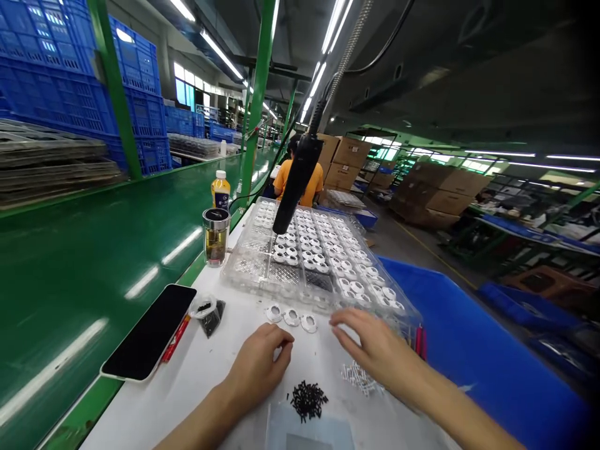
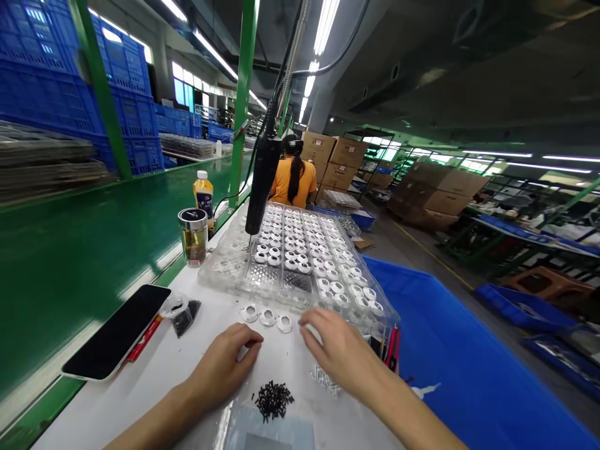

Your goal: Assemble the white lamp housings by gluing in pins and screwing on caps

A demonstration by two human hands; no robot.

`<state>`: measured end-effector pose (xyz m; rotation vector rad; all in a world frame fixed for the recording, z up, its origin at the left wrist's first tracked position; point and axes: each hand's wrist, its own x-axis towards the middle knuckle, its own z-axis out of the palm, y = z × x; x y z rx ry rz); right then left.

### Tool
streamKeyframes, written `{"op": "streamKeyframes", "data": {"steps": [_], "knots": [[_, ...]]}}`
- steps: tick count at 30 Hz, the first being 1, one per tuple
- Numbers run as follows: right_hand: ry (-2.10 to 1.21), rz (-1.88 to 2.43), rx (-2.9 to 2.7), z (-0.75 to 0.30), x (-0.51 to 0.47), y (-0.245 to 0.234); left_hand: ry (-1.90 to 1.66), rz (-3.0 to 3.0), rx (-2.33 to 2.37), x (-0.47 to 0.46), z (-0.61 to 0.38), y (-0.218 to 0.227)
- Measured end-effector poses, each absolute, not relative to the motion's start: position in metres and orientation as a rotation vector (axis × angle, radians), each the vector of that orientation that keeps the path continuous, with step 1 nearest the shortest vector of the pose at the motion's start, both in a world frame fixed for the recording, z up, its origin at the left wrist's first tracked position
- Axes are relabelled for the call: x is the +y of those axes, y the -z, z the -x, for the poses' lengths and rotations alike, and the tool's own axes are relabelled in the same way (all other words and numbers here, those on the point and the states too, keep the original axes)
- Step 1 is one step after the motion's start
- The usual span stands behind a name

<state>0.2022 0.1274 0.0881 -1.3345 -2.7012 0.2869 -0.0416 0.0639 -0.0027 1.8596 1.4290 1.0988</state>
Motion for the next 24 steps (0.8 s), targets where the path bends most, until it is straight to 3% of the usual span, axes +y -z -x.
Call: {"op": "streamKeyframes", "data": {"steps": [11,24], "knots": [[-0.288,1.438,-2.729,-0.072,0.300,-0.107,-1.164,-1.832,1.450,0.073,0.048,0.010],[-0.276,1.869,-2.865,-0.016,0.344,-0.093,-1.226,-1.871,1.473,0.093,0.047,0.026]]}}
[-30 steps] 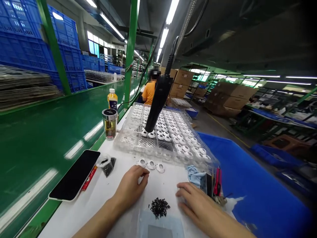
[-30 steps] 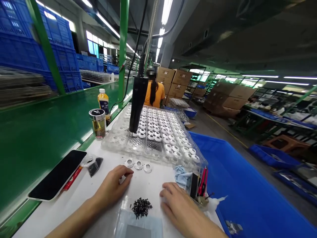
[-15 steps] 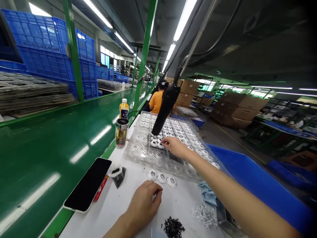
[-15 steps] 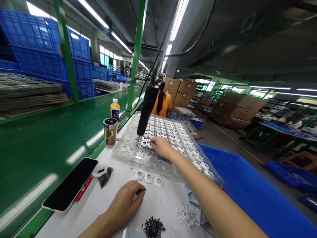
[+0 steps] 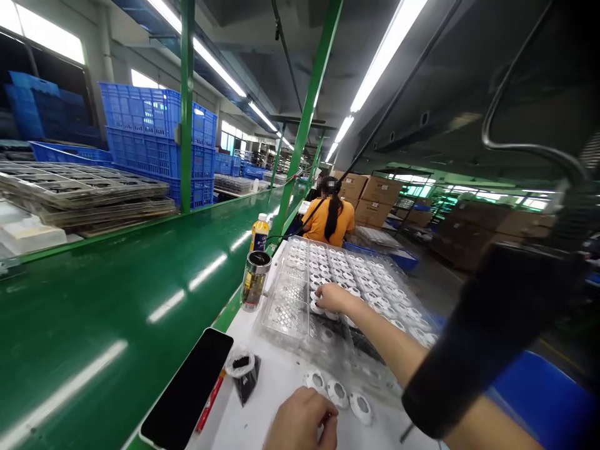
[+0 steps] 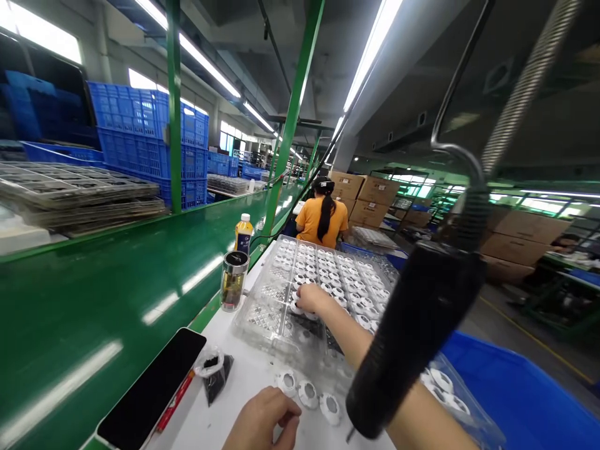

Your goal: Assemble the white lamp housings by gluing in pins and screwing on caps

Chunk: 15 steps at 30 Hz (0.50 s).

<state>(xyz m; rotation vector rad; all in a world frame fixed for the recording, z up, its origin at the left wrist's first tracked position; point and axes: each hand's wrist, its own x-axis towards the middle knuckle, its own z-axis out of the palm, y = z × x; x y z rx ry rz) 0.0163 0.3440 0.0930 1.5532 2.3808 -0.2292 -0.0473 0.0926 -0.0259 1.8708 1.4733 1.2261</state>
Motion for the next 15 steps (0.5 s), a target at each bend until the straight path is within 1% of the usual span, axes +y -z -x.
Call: {"op": "streamKeyframes", "data": {"steps": [5,15], "knots": [[0.202,-1.579,2.319,-0.012,0.341,-0.095,-1.220,-1.870,1.472,0.096,0.048,0.029],[0.322,-1.611,2.252,0.000,0.349,-0.093,-1.209,-1.815,1.492,0.088,0.051,0.015]]}}
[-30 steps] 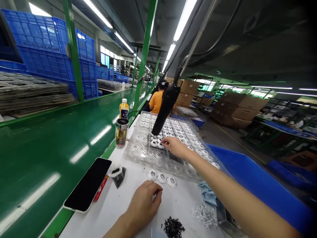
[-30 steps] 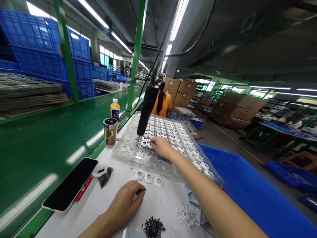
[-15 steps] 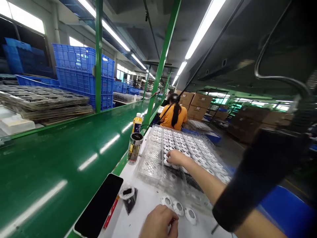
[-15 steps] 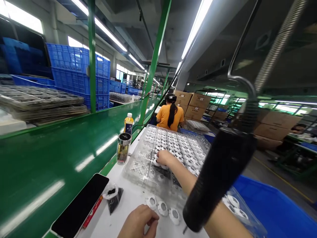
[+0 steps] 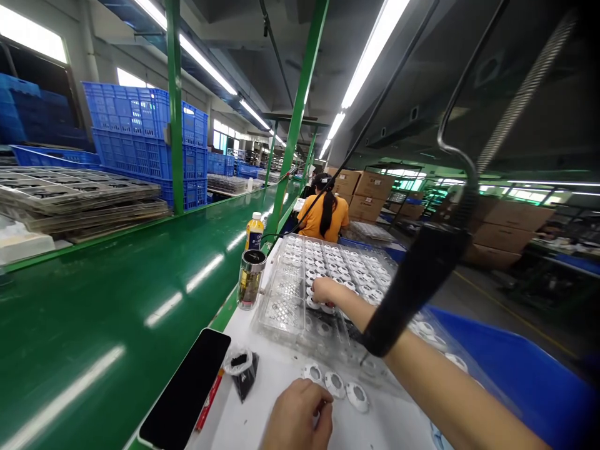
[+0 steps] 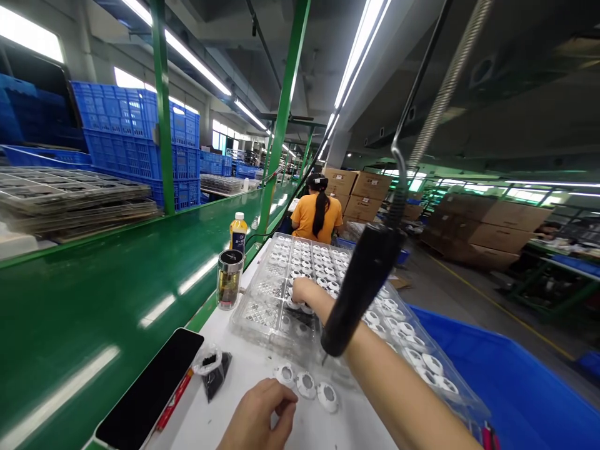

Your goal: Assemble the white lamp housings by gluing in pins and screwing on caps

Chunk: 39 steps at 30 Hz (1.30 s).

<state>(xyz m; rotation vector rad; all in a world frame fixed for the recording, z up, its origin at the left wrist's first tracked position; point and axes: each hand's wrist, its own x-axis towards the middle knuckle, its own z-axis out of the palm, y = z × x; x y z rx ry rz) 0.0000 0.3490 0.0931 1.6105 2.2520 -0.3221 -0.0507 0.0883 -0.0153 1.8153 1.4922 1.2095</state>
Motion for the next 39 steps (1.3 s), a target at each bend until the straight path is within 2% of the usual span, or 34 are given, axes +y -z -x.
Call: {"op": "streamKeyframes", "data": {"steps": [10,17,23,30,35,39], "knots": [[0.417,-1.711,2.308,-0.013,0.344,-0.094,-1.236,-1.783,1.469,0.085,0.056,0.013],[0.359,-1.773,2.536,-0.038,0.336,-0.122,-1.264,-1.650,1.566,0.088,0.069,0.008],[0.369,-1.733,2.721,-0.105,0.260,-0.138,-1.234,-1.554,1.659,0.093,0.080,0.009],[0.626,-1.425,2.805,-0.130,0.133,-0.091,-1.225,-1.534,1.711,0.093,0.085,0.007],[0.700,-1.245,2.891,-0.087,0.111,-0.045,-1.222,-1.538,1.766,0.097,0.094,0.003],[0.736,-1.200,2.919,-0.073,0.111,-0.031,-1.150,-1.570,1.780,0.097,0.102,-0.003]]}}
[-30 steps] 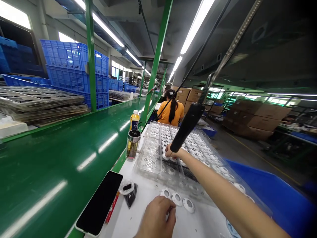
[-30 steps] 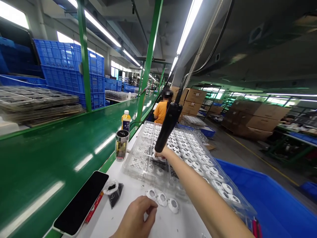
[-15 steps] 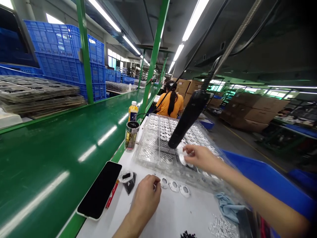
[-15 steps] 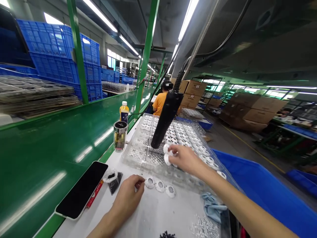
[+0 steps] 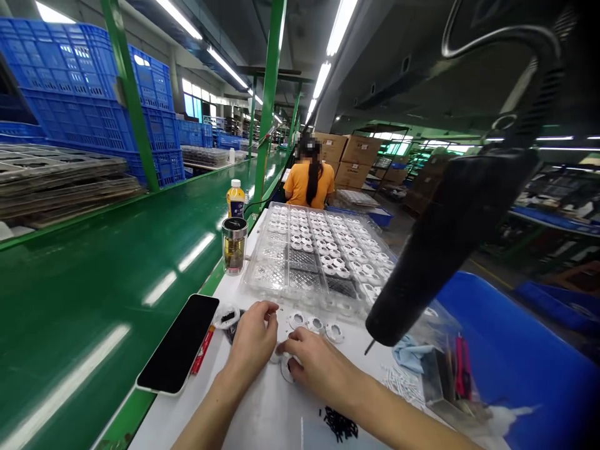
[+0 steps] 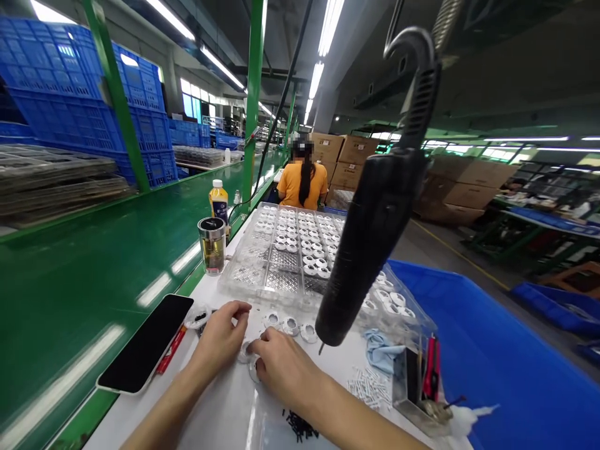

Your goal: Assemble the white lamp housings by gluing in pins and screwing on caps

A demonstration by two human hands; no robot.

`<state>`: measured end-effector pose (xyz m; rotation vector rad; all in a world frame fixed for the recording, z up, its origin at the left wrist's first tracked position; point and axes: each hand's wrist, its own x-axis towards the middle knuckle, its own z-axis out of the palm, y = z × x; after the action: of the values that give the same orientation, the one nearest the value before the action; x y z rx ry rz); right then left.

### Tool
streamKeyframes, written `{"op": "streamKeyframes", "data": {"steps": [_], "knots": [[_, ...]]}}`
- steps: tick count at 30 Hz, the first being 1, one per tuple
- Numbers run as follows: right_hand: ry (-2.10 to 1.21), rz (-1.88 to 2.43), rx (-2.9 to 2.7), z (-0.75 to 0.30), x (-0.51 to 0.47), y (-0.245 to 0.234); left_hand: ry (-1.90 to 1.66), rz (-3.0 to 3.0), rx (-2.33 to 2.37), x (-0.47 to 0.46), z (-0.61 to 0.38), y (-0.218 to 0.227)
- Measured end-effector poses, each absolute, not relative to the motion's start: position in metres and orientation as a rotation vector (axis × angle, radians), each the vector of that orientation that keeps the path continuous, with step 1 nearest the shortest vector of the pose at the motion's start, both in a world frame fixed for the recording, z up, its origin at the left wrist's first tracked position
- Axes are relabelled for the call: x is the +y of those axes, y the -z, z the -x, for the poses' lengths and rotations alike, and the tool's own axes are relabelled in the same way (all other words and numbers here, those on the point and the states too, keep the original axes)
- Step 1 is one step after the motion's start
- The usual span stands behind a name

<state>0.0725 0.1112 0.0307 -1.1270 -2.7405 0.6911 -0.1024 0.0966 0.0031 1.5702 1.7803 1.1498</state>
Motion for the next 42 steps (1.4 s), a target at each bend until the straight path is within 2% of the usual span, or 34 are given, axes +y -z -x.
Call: {"op": "streamKeyframes", "data": {"steps": [10,16,26,42], "knots": [[-0.743,1.218,-2.576,-0.118,0.114,-0.034,-0.753,-1.780,1.539,0.070,0.112,-0.020],[-0.743,1.134,-2.669,-0.125,0.104,-0.030,-0.672,-1.874,1.677,0.075,0.117,-0.007],[-0.509,1.161,-2.747,-0.092,0.099,-0.031,-0.769,-1.923,2.012,0.094,0.104,0.007],[-0.016,1.254,-2.742,-0.051,0.115,-0.019,-0.678,-2.035,2.097,0.087,0.101,0.002]]}}
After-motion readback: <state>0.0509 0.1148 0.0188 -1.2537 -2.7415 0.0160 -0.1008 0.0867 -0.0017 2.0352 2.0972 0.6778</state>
